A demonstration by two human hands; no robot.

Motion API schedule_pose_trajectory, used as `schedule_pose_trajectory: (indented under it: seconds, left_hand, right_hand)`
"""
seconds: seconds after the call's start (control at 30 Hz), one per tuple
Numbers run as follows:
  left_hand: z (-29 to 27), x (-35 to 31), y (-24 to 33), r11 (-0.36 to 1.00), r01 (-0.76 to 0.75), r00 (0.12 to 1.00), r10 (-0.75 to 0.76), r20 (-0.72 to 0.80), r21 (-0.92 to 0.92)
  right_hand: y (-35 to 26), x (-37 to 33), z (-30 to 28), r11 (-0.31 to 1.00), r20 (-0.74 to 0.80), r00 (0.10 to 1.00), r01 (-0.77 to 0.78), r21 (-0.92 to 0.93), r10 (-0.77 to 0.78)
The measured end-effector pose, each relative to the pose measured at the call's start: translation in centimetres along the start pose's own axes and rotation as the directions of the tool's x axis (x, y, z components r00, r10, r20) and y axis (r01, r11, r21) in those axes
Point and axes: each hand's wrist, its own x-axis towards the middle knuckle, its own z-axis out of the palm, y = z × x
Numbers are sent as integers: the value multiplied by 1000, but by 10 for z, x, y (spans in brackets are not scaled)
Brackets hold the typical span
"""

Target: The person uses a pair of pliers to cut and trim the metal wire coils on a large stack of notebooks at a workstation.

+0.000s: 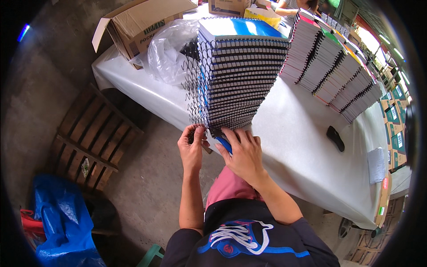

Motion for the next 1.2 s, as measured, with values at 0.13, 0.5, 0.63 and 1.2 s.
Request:
schedule_pose_trajectory:
  seconds: [0.13, 0.5, 0.63, 1.2]
  left_hand:
    - [2, 1, 2, 1000, -20, 1000, 20, -3, 6]
    - [-4, -3, 9, 997, -49, 995, 43, 85, 64]
    - [-6, -4, 9, 997, -35, 995, 28, 96, 68]
    - [10, -5, -7, 980, -86, 996, 78, -53, -178]
  right_hand:
    - [10, -2, 13, 991, -7, 1000, -7, 137, 9]
    - [7, 0, -16, 999, 8, 1000, -11, 38, 11]
    - [5, 4, -14, 999, -64, 998, 21, -37, -23]
    - [12, 3, 6, 997, 94, 995, -22, 68, 15]
